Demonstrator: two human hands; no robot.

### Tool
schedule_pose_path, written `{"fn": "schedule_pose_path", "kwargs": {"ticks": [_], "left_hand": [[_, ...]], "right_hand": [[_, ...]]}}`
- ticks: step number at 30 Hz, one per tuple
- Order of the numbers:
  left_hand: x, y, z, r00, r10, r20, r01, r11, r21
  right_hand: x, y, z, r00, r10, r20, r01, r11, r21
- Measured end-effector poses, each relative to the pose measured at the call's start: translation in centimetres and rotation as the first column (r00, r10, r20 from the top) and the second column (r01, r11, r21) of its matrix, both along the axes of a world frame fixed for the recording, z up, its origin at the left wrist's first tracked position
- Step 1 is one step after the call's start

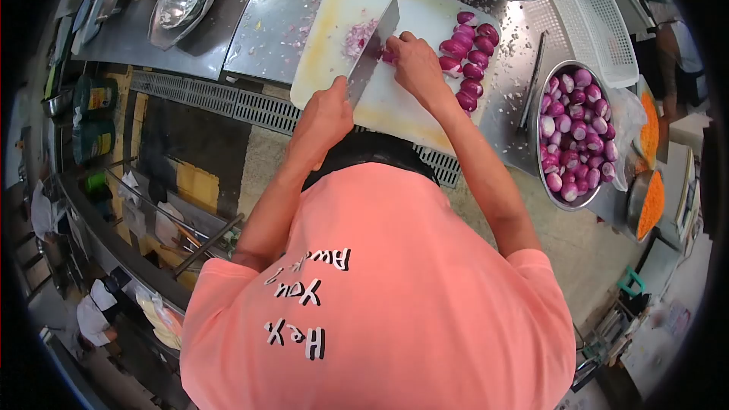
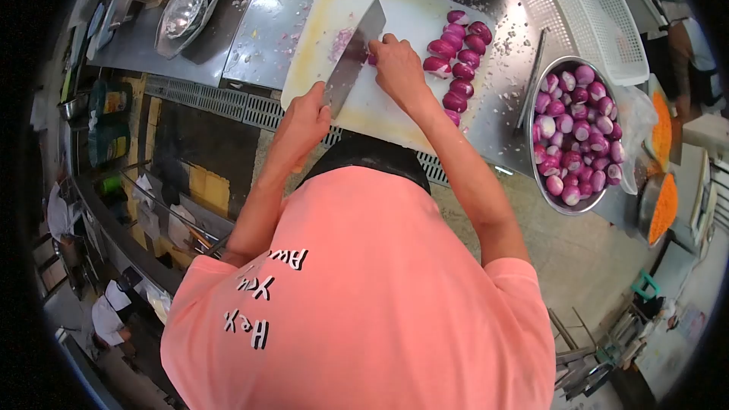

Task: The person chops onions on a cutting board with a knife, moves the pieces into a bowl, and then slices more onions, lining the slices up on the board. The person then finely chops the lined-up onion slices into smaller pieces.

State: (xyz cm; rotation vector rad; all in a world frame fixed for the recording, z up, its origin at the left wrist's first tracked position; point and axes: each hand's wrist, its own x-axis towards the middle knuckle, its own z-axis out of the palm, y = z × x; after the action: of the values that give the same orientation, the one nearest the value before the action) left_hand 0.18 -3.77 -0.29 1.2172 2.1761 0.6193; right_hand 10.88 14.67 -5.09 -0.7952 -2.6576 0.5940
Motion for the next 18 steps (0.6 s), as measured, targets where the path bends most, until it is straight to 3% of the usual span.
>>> {"fn": "schedule_pose_path", "kwargs": {"ticks": [3,5,9,12,15,18], "left_hand": [[0.1,-0.1,-0.5,0.999,0.012,-0.039,-0.012,1.000,0.011],[0.2,0.9,-1.1,1.000,-0.018,0.006,0.019,0.997,-0.080],[0.3,0.2,1.3,0.998,-0.022,-0.053,0.022,1.000,-0.006],[0.9,1.3,-0.2,0.998,-0.029,-0.061,0.025,0.997,-0.070],[0.0,1.2,1.3,1.000,-0.029,-0.013,0.027,0.995,-0.099],[0.9,0.5,1.0,0.999,-0.013,-0.046,0.012,1.000,-0.011]], "right_hand": [[-0.3,-0.1,0.0,0.999,0.009,-0.042,-0.010,1.000,-0.006],[0.0,-0.4,-0.1,0.998,0.004,-0.057,-0.005,1.000,-0.022],[0.4,-0.3,-0.2,0.999,0.007,-0.044,-0.006,1.000,0.018],[0.2,0.0,-0.2,0.999,0.015,-0.040,-0.015,1.000,-0.003],[0.4,-0.1,-0.5,0.999,0.015,-0.038,-0.016,1.000,-0.006],[0.4,0.2,-0.6,0.997,0.016,-0.072,-0.016,1.000,-0.012]]}}
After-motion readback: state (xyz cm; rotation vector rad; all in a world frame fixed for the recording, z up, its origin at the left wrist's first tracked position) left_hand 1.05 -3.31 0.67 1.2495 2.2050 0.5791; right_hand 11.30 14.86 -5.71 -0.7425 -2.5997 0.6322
